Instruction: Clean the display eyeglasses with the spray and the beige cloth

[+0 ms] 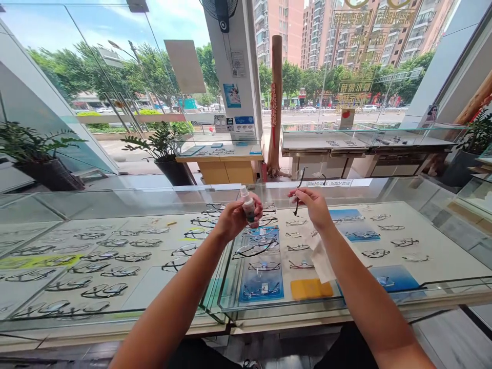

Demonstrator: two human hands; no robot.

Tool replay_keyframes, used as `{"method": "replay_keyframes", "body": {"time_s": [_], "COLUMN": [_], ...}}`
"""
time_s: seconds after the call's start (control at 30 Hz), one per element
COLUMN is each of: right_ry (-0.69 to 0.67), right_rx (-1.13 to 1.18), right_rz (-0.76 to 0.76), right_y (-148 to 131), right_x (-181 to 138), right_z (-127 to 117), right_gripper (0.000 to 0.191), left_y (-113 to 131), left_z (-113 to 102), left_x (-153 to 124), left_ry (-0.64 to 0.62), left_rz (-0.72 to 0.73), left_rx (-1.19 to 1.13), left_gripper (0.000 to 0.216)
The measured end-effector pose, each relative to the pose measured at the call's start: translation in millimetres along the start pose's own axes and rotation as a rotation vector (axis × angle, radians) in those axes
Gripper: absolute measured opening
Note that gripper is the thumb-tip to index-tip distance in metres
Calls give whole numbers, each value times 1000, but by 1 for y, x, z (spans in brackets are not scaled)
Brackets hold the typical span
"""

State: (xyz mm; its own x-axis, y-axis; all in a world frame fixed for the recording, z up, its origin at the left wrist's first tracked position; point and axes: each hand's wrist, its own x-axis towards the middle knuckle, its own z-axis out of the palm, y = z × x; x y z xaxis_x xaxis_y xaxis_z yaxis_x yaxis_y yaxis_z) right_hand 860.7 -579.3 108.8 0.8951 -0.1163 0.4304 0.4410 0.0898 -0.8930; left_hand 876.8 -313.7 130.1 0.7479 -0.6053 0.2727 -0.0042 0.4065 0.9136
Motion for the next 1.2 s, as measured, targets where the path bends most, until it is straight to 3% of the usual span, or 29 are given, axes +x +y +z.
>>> {"method": "replay_keyframes", "body": {"time_s": [0.1,0.23,0.37,0.6,0.97,1.2], "right_ry": [-122,-222,-251,-356,-484,-410], "right_rx": [20,22,44,29,85,88], "right_rz": [33,43,83,86,49,75], "right_y": [1,3,8,16,14,13], "right_x": [-12,-23,-27,-34,-40,-37], "right_z": [13,25,29,37,41,40], "right_gripper": [30,32,34,31,25,32], "left_y": [-2,-5,-10,-30,-36,-33], "left_z": [-8,-11,-3,4,0,3], "left_x": [-9,-11,-10,-3,-2,-3], "left_ry": [-64,-92,-4,225,211,231], "left_rz": [-48,-117,-84,-2,15,41], "left_rx": [-101,-183,-100,390,459,524], "left_gripper": [75,84,81,68,60,66]}}
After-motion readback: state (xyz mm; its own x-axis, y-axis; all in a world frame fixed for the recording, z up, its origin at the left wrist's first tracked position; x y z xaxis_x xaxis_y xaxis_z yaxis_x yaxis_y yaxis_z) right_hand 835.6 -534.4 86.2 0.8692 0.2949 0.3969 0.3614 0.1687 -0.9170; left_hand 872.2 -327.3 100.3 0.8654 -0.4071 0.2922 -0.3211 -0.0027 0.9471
